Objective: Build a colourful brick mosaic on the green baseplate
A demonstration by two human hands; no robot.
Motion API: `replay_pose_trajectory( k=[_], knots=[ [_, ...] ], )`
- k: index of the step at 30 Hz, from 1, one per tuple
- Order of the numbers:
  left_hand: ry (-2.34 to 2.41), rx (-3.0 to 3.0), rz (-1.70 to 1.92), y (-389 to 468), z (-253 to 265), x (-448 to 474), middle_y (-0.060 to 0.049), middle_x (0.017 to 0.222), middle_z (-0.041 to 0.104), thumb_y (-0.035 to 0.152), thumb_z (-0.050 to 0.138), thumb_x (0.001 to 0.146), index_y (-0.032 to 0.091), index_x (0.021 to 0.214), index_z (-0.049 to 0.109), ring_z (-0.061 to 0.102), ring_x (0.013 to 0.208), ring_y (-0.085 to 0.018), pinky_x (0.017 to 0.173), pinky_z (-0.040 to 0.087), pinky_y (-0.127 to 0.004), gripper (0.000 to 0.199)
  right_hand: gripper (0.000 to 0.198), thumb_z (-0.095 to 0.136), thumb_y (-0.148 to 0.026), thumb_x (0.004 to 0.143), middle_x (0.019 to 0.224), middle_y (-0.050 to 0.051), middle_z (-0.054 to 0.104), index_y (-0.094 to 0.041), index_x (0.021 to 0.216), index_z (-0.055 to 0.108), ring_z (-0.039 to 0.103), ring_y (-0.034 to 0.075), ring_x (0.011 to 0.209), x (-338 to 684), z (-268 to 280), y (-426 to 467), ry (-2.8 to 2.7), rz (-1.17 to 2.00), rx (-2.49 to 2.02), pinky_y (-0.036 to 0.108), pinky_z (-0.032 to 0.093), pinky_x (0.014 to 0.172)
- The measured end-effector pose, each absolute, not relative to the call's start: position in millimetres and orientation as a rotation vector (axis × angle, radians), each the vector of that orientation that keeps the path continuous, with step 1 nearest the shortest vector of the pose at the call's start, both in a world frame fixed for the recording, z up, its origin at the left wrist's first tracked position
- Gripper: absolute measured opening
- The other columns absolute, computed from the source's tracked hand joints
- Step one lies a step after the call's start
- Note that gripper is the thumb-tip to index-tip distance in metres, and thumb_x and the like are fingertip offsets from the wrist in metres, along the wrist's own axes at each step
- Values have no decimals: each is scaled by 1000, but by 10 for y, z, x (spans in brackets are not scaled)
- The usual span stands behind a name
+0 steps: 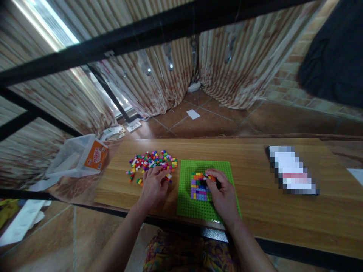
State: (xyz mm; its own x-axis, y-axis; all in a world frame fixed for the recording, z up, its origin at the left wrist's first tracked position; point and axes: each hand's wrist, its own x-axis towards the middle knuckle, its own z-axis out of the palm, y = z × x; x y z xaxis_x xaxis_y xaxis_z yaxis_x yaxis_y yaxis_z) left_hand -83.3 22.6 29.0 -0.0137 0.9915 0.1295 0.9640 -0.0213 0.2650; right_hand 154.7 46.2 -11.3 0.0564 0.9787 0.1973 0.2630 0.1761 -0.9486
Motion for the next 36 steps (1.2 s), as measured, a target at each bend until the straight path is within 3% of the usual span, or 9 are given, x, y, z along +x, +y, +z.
replay_pose_trajectory(
  k=[10, 16, 19, 23, 36],
  knots=[
    [2058, 2191, 469, 275, 240, -873, -4, 116, 62, 18, 55, 83, 27, 103, 65, 51, 112, -24, 103, 29, -46, 23, 20, 58, -36, 84, 109, 5, 65, -26, 98, 69, 59, 23, 105, 1555, -131, 461, -1425, 863, -1283, 43, 45, 94],
    [2099, 2120, 444, 246, 280, -845, -5, 106, 63, 27, 63, 80, 23, 91, 63, 53, 105, -25, 99, 32, -44, 12, 20, 59, -37, 84, 108, 5, 65, -26, 98, 69, 60, 22, 103, 1558, -132, 459, -1433, 852, -1281, 41, 46, 92],
    [2118, 2070, 452, 248, 298, -834, -4, 101, 63, 31, 69, 76, 22, 86, 62, 54, 101, -25, 97, 33, -43, 15, 20, 59, -37, 84, 108, 5, 65, -26, 98, 69, 60, 22, 104, 1555, -129, 462, -1435, 851, -1284, 41, 45, 92],
    [2118, 2066, 444, 257, 290, -829, -3, 108, 63, 32, 69, 76, 25, 97, 65, 53, 105, -25, 98, 33, -43, 22, 20, 59, -37, 84, 108, 5, 65, -26, 97, 69, 60, 22, 103, 1551, -116, 464, -1433, 835, -1294, 42, 45, 93],
    [2139, 2017, 539, 229, 235, -827, -4, 100, 66, 26, 68, 78, 22, 89, 62, 56, 102, -24, 97, 33, -43, 13, 24, 57, -40, 84, 108, 6, 65, -24, 99, 69, 60, 22, 103, 1559, -130, 457, -1441, 849, -1299, 42, 46, 93]
  ],
)
